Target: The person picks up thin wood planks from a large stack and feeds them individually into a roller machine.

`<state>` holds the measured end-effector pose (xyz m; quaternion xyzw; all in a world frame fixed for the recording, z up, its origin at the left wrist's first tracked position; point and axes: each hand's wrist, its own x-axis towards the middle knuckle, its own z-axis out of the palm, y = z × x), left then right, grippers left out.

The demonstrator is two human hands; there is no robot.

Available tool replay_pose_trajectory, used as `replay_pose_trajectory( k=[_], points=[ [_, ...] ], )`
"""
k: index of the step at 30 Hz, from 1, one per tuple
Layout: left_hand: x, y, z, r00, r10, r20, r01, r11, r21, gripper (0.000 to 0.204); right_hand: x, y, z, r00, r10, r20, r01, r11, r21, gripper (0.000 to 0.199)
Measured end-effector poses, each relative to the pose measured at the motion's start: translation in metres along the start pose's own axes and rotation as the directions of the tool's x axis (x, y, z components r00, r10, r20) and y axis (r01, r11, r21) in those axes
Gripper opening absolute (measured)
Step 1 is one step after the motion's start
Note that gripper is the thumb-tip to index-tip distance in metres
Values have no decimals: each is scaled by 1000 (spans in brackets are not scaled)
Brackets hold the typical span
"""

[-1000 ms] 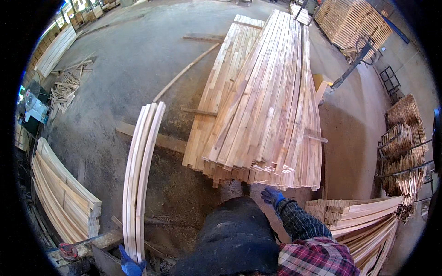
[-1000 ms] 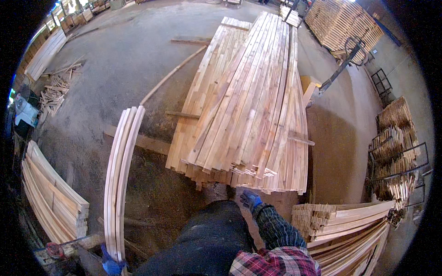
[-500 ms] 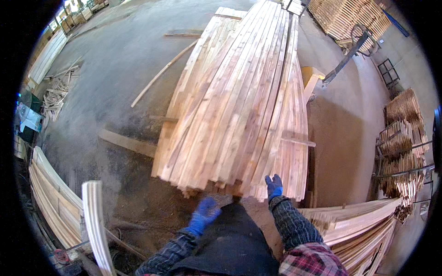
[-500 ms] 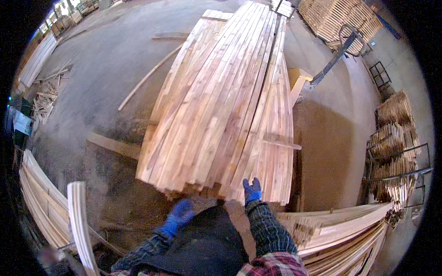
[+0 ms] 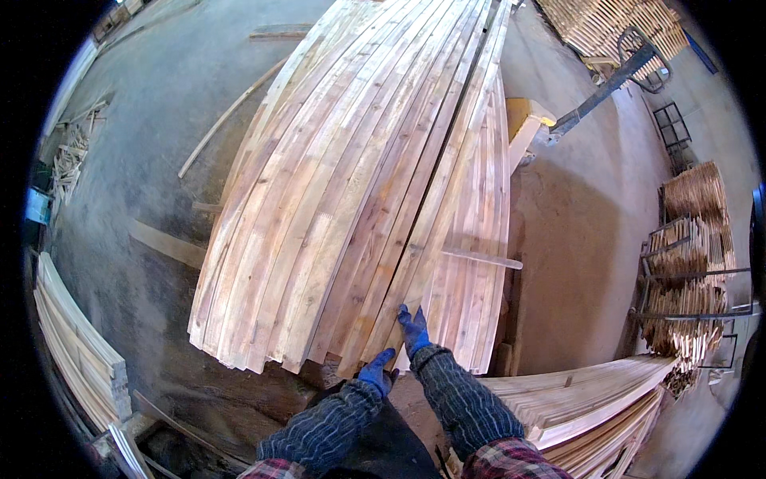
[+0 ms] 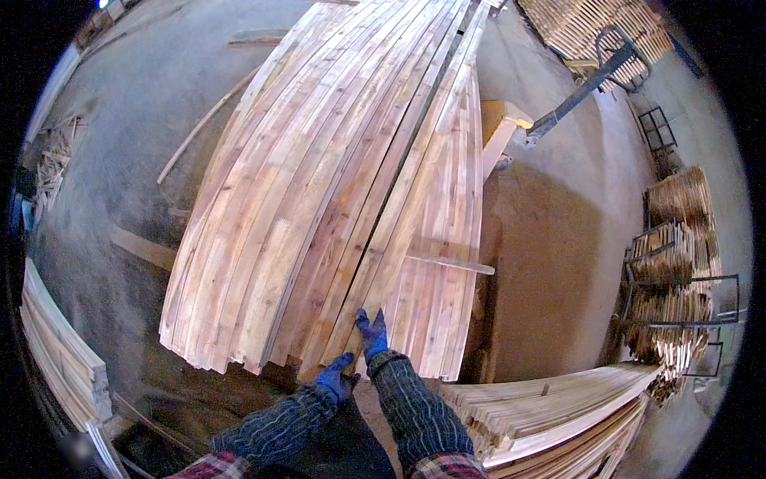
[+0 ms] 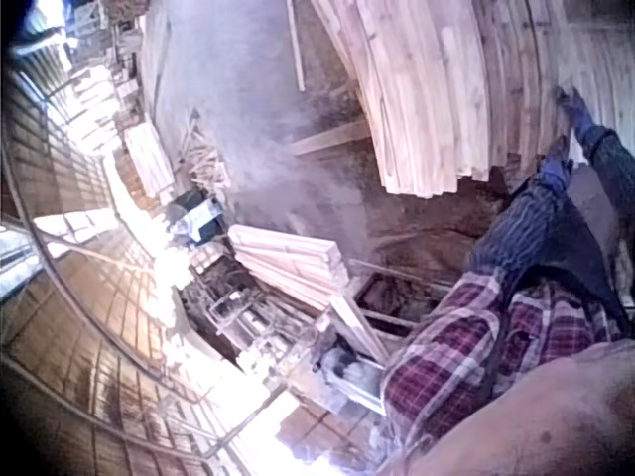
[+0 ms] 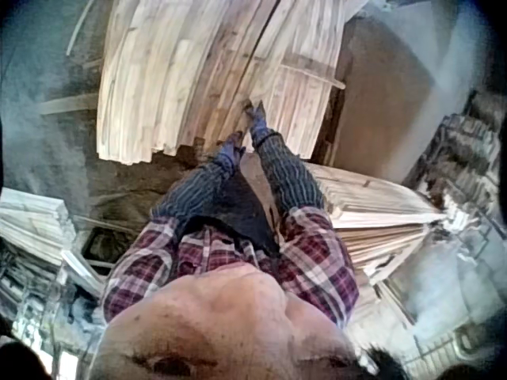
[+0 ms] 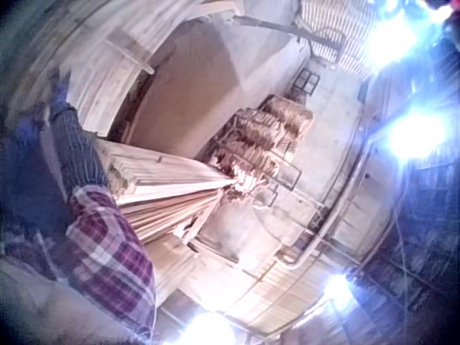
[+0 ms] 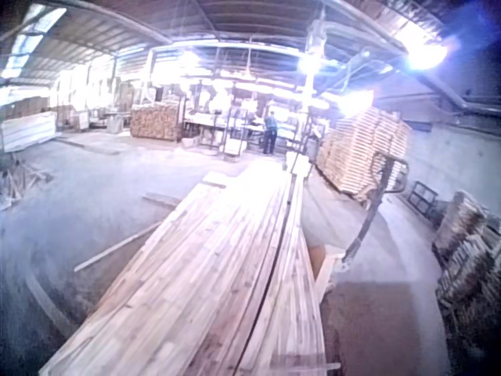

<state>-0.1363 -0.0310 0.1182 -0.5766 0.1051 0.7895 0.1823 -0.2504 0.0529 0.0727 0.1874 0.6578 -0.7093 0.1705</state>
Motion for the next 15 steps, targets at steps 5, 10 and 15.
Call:
replay_pose_trajectory(
  k=[5,10,15],
  points=[
    [-26,-9,13,980,184,71,-192,974,120,32,-17,-31,4,995,88,-46,-85,995,58,69],
    [-30,-22,5,998,-20,53,18,999,44,27,-36,-50,-8,978,193,-77,-180,972,154,70],
    [-26,-26,-17,983,-67,170,42,988,149,46,-32,-51,-35,947,320,23,-312,902,298,54]
  ],
)
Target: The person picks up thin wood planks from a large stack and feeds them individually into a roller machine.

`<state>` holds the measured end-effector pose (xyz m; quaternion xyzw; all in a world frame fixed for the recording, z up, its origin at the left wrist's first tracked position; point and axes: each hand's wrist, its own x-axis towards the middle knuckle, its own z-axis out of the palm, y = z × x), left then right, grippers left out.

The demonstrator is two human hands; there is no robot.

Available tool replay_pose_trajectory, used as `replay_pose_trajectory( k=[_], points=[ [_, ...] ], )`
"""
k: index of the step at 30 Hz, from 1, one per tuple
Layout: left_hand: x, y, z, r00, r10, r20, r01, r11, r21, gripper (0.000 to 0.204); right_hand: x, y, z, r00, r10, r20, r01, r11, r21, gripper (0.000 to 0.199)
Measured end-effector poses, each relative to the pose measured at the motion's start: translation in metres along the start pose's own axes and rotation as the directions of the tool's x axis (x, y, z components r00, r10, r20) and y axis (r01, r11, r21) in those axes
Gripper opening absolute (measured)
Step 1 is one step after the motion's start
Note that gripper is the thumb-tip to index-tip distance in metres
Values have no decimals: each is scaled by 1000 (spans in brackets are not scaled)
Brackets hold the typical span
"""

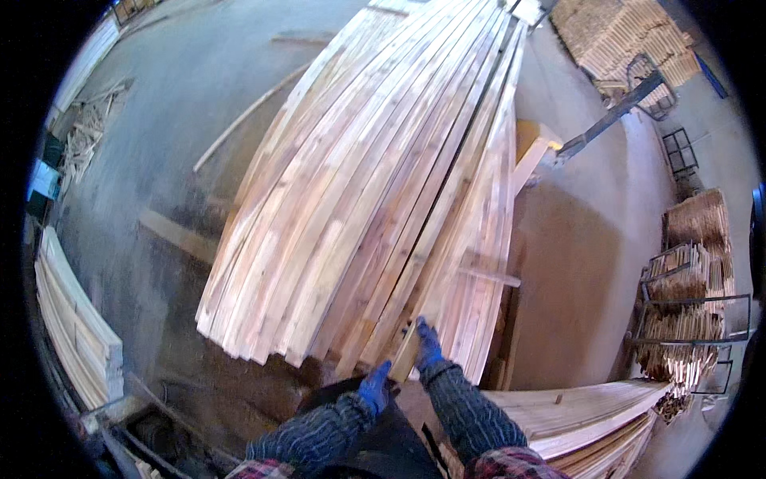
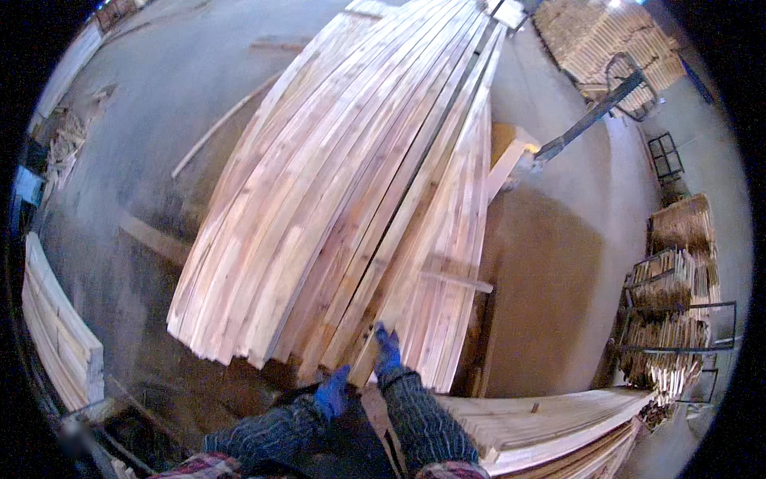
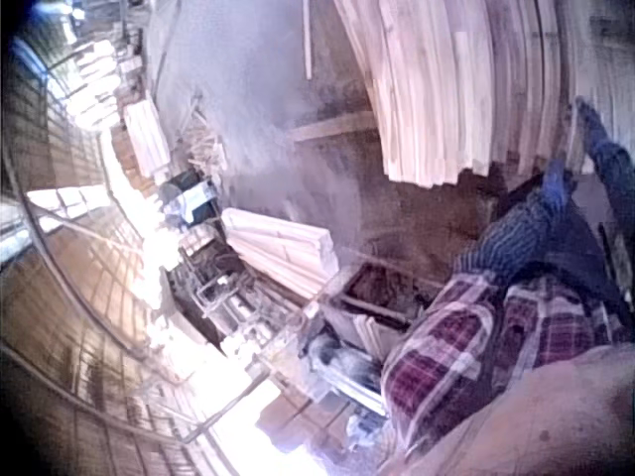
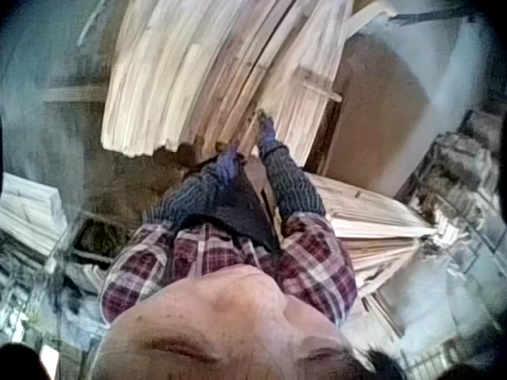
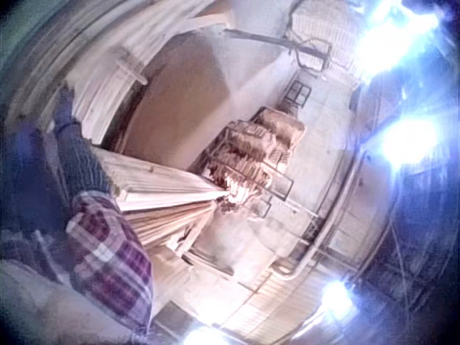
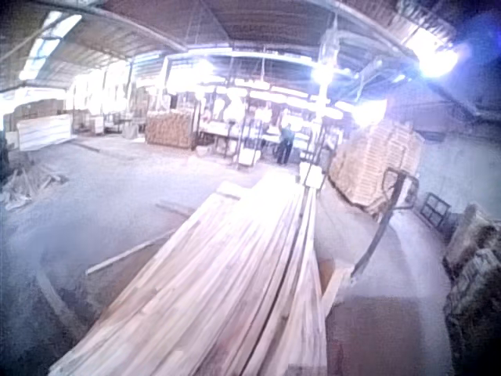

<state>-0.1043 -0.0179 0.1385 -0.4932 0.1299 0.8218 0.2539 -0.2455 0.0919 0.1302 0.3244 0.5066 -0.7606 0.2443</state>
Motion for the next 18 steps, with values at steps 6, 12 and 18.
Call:
replay_pose_trajectory(
  k=[6,12,18],
  points=[
    [45,0,-1,983,179,-33,-181,947,-266,49,-4,-2,10,999,55,3,-55,995,84,49],
    [37,-7,11,994,45,-95,-69,961,-266,51,4,7,11,990,129,-49,-125,989,75,54],
    [9,2,9,997,11,-76,-22,989,-147,49,2,18,22,996,-40,-81,37,999,-37,57]
  ],
)
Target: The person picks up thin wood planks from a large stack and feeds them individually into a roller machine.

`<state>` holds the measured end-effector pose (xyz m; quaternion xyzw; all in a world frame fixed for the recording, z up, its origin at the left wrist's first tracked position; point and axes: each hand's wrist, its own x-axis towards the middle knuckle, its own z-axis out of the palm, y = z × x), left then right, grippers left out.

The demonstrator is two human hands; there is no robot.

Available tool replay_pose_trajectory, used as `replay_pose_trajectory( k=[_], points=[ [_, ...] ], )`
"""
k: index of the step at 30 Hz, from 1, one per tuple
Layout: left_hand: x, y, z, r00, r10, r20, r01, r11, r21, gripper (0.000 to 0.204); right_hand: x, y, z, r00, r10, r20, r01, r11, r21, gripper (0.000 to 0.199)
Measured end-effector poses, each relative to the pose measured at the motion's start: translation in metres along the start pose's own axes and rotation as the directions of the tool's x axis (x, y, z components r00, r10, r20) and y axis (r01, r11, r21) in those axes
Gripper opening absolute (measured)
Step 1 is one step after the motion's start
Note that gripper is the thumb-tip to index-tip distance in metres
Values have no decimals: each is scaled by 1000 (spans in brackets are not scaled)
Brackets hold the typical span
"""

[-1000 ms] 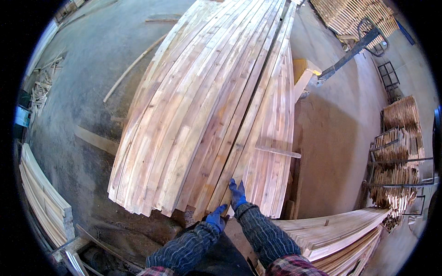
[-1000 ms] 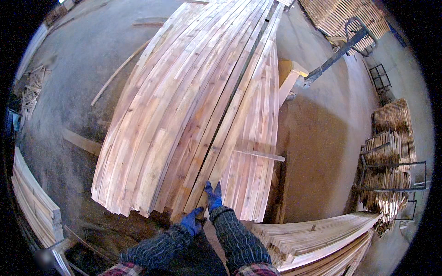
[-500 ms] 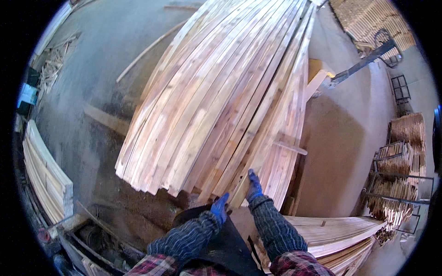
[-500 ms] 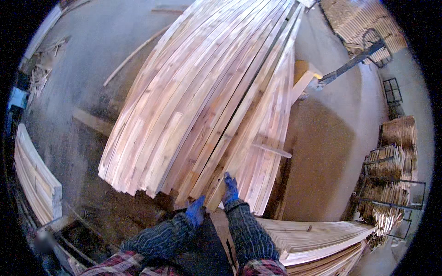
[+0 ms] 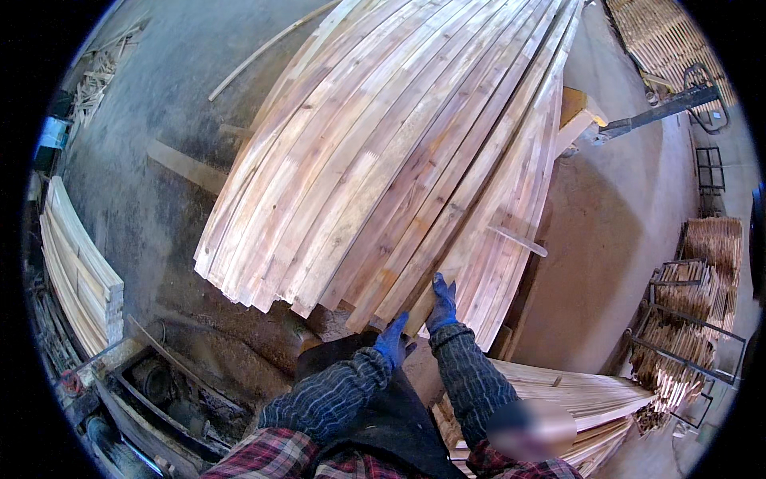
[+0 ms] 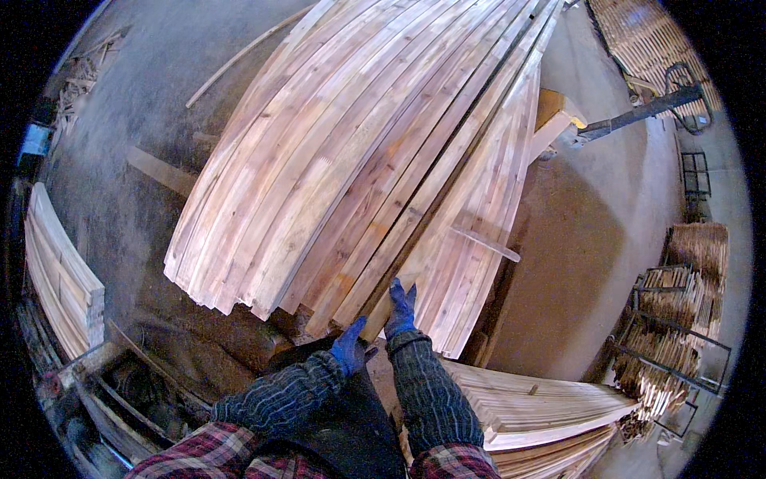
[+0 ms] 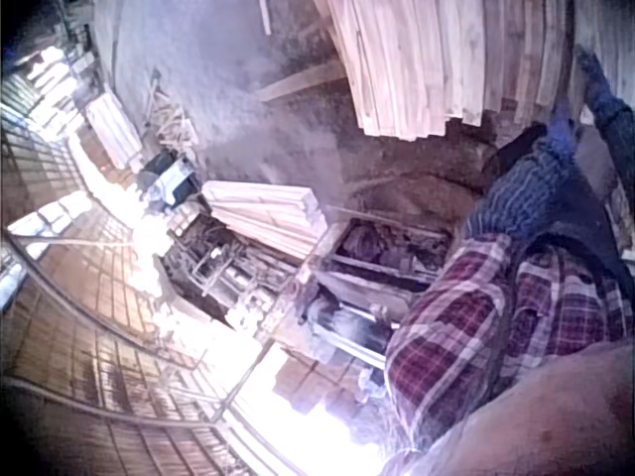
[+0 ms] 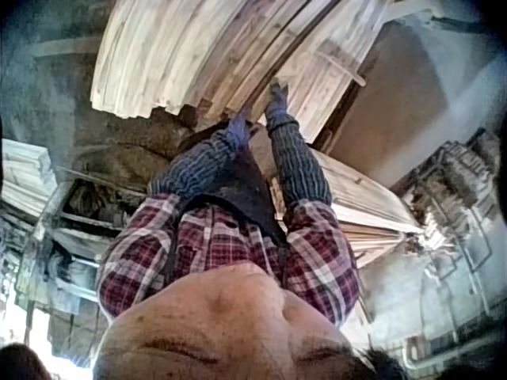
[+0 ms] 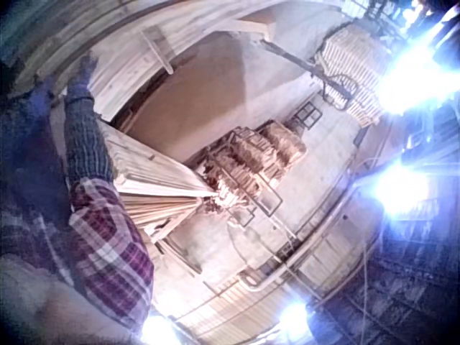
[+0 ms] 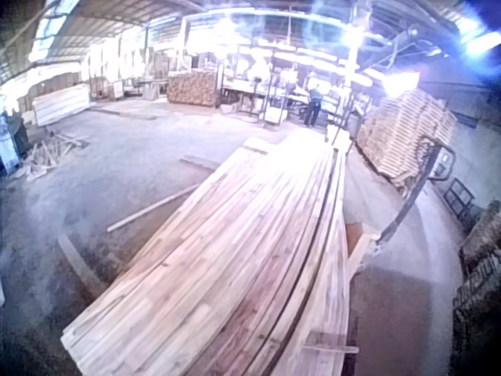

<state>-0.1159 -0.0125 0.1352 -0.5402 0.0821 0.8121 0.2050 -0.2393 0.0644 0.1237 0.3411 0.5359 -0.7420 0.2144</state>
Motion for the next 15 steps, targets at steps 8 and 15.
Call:
replay_pose_trajectory(
  k=[8,15],
  points=[
    [6,-9,-9,967,252,-24,-224,896,383,56,10,6,-8,998,-37,54,38,999,-13,59],
    [-45,-4,48,560,754,344,-408,-111,906,56,14,-4,-12,998,44,47,-41,997,-64,54]
  ],
)
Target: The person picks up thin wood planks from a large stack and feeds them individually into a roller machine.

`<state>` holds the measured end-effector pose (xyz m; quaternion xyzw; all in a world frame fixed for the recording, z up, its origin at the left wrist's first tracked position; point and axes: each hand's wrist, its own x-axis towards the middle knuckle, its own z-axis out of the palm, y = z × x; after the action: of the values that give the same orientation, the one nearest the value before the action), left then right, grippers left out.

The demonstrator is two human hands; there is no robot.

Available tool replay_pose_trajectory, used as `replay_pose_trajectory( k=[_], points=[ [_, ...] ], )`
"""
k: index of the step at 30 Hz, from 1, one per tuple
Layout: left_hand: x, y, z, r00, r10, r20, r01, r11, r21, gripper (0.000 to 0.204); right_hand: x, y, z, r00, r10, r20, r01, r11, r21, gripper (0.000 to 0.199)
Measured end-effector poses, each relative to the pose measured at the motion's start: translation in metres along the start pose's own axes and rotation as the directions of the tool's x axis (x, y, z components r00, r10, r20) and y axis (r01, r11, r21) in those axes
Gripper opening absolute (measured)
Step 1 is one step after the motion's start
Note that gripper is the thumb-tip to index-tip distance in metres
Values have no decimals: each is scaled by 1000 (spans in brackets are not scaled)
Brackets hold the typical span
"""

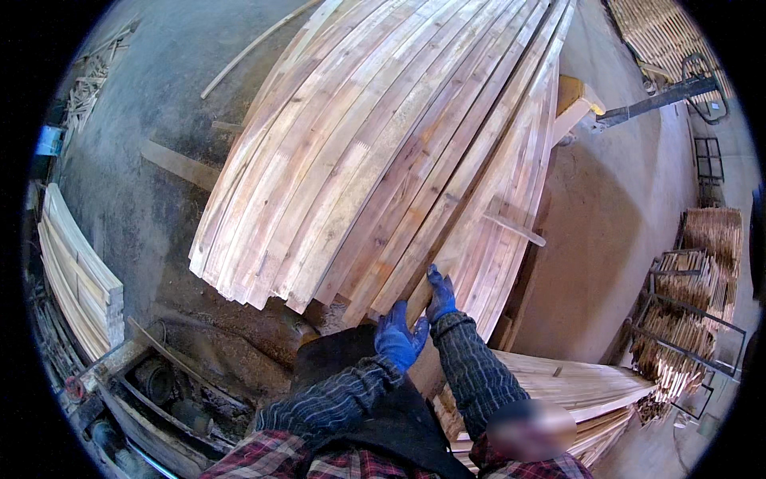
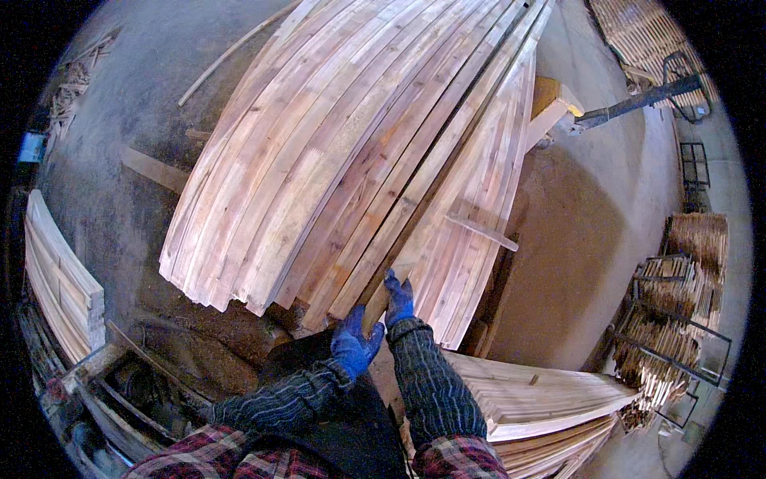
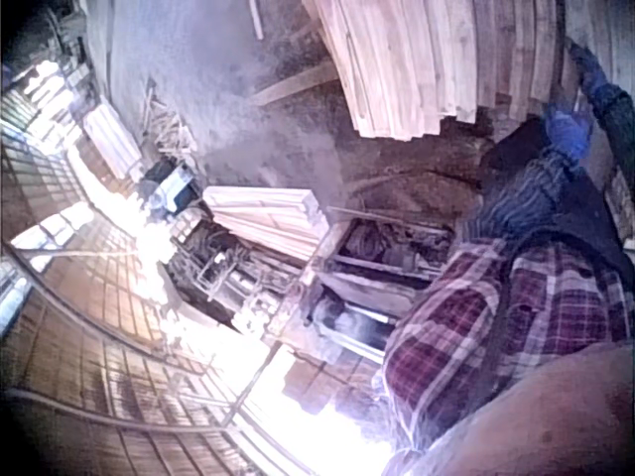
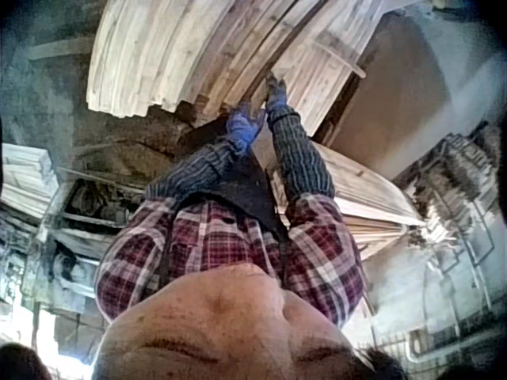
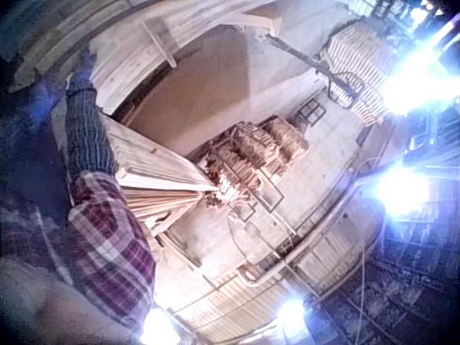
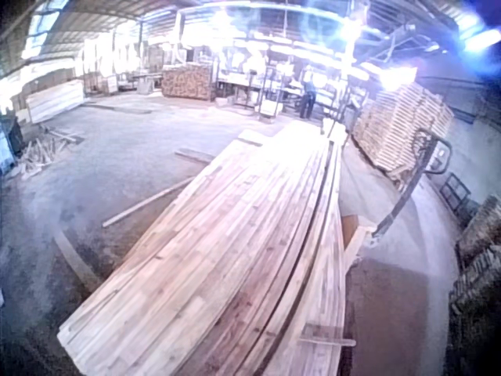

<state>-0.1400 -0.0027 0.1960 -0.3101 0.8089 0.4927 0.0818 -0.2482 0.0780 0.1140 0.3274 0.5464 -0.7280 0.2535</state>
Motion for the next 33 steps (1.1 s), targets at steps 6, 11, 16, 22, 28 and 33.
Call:
replay_pose_trajectory(
  k=[6,11,16,22,28,33],
  points=[
    [33,0,9,996,87,34,-82,989,-123,65,-1,1,-4,982,164,98,-173,981,91,50],
    [75,-21,35,968,-50,247,99,977,-190,75,5,12,1,990,116,76,-127,977,171,49],
    [98,-36,32,883,4,470,119,966,-231,52,-5,9,6,979,99,180,-142,959,245,43],
    [81,-22,6,869,193,456,-65,957,-282,60,-56,-20,-5,990,-32,140,21,997,80,39],
    [95,157,-99,889,336,311,-233,917,-325,91,-191,-68,73,984,-96,153,118,983,-142,47],
    [128,184,-158,819,185,543,39,927,-374,108,-254,-25,80,788,154,596,5,967,-256,55]
  ],
)
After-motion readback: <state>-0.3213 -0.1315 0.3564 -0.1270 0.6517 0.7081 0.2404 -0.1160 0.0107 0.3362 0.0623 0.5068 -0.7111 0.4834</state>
